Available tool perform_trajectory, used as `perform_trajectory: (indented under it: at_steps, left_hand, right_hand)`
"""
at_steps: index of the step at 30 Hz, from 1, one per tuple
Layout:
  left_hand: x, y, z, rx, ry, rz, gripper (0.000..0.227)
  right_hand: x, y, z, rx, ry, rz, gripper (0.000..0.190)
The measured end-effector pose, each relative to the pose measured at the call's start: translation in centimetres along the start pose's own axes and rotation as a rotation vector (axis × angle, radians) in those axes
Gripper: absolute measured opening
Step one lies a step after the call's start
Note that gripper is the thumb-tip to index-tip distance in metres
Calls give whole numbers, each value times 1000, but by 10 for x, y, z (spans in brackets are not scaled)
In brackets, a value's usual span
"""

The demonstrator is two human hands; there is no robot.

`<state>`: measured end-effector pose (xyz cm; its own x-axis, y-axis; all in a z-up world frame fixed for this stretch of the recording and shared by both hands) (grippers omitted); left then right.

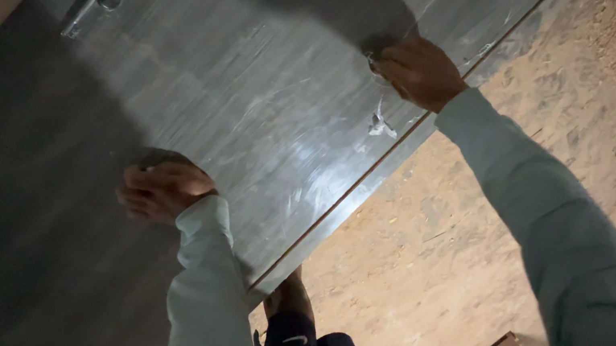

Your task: The person scrapes and wipes a large flat surface using a small handheld tool and a cloth. They repeatedly remove debris and wipe along a linear seam, moving across the surface in a systematic manner.

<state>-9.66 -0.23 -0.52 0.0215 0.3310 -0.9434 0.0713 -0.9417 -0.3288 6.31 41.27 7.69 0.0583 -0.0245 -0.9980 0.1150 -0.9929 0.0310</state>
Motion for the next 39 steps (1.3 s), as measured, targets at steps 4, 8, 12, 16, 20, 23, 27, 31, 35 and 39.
perform_trajectory:
  at_steps: [4,8,12,16,20,23,27,31,35,39]
  left_hand:
    - [0,0,1,24,-29,50,27]
    - [6,8,-3,-4,-32,59,31]
    - [12,5,-1,-20,35,30,31]
    - [11,9,0,-115,11,5,28]
    - [19,20,-3,-155,101,-27,33]
    - [19,18,-3,-98,71,55,33]
    - [22,24,-6,-191,113,20,38]
    - [6,6,-1,-48,11,91,41]
    - [4,4,0,-64,25,32,31]
    - [5,6,2,-26,-1,10,29]
  right_hand:
    - [48,-21,-5,-108,183,-162,8]
    - [98,-143,-30,472,549,-145,9]
    - [67,-226,-84,1091,329,223,12]
    - [29,-147,-127,1173,14,572,17]
    - [7,3,-113,780,-59,426,21]
    - [-1,62,-106,768,-130,209,33]
    - [8,89,-100,1011,-247,252,37]
    - [12,98,-104,1166,-307,196,11]
    - [5,96,-107,1099,-282,78,6]
    - [11,89,-95,1019,-198,-47,9]
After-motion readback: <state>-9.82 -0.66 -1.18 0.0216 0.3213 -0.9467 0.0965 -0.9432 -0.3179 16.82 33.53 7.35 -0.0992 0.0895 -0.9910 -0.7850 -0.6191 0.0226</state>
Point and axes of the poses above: each hand's wrist, its own z-axis towards the middle knuckle, its own x-axis out of the palm, y = z × x, the point moved 9 cm from there along z, towards the middle knuckle, and after that the axes turned 11 degrees about -z, right-handed, at the moved point
